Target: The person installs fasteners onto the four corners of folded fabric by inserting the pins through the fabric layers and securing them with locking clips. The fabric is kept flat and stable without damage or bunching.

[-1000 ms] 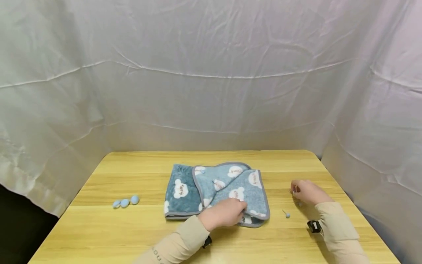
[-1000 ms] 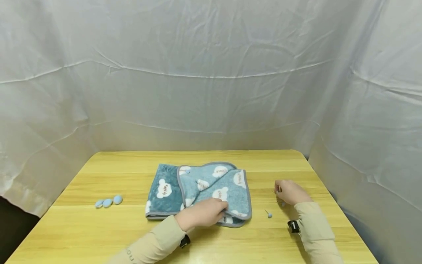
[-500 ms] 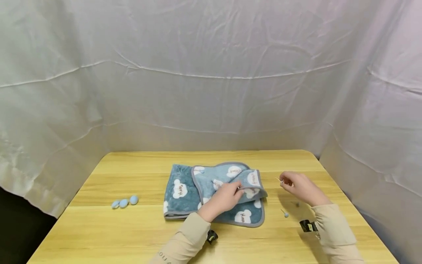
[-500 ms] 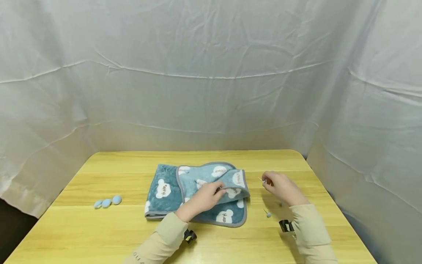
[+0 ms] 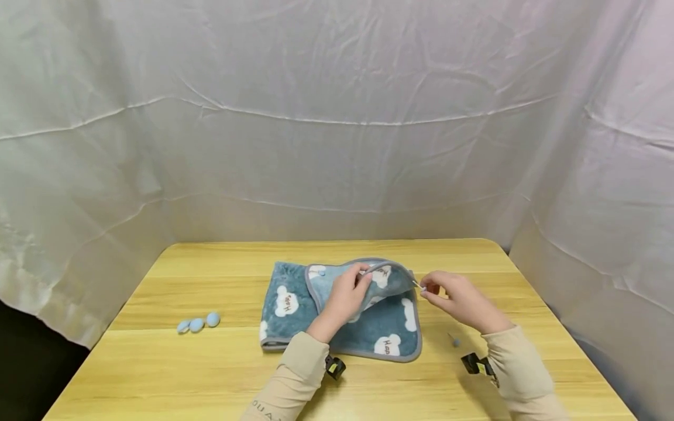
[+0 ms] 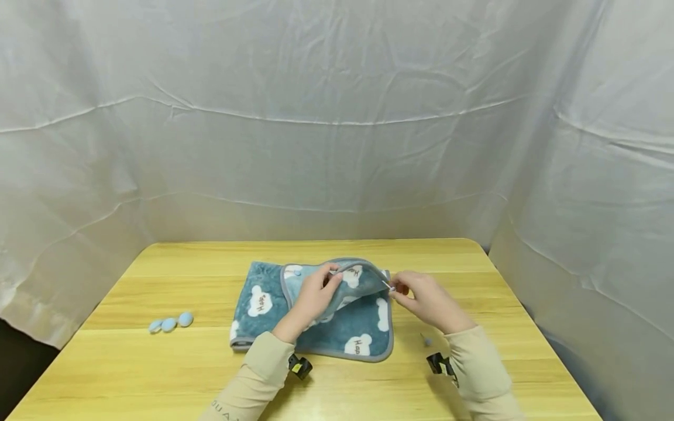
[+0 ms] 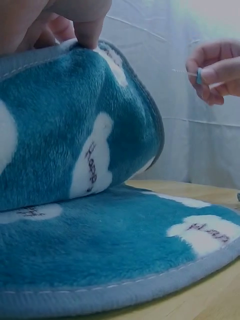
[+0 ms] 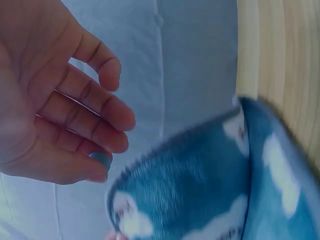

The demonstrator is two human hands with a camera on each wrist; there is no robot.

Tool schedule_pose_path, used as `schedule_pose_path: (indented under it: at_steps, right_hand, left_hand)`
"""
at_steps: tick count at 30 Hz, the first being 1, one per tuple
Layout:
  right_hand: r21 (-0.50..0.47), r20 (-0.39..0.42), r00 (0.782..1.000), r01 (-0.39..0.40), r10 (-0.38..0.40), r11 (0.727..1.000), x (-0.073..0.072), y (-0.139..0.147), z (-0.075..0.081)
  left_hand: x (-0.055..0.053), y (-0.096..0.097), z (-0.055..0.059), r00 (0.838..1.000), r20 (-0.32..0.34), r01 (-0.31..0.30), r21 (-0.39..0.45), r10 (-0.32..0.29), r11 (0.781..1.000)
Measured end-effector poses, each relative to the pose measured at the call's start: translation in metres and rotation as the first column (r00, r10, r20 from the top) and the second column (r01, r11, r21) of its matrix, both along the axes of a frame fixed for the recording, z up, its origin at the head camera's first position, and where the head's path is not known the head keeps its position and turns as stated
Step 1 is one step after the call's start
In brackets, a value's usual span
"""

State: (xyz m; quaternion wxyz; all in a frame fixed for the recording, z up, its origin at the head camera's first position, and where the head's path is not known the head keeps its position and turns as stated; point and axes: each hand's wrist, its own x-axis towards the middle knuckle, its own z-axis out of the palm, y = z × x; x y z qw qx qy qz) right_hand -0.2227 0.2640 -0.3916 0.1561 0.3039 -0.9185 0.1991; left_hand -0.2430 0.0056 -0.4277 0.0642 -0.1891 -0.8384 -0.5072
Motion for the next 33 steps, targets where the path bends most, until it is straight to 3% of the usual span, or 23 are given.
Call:
schedule_pose_path:
  at_steps: [10, 22, 29, 33]
  right_hand:
    - [-0.055, 0.059, 0.99, -0.124, 0.128, 0.991, -0.006, -0.038, -0.007]
    - [-0.103, 0.045, 0.992, -0.111, 0.116, 0.988, -0.011, -0.054, -0.013]
    - [-0.076, -0.075, 0.991, -0.115, 0.11, 0.99, -0.013, -0.055, -0.018]
    - [-0.068, -0.206, 0.97, -0.146, 0.129, 0.987, -0.017, -0.054, -0.023]
  left_hand:
    - [0.001, 0.0, 0.0, 0.998, -0.061, -0.014, 0.017, 0.015, 1.0]
    - [0.002, 0.0, 0.001, 1.0, -0.023, 0.012, 0.047, -0.011, 0.999]
    - [0.003, 0.0, 0.002, 0.999, -0.038, 0.034, 0.061, -0.032, 0.998]
    - [0.004, 0.0, 0.003, 0.998, -0.04, 0.05, 0.056, -0.048, 0.997]
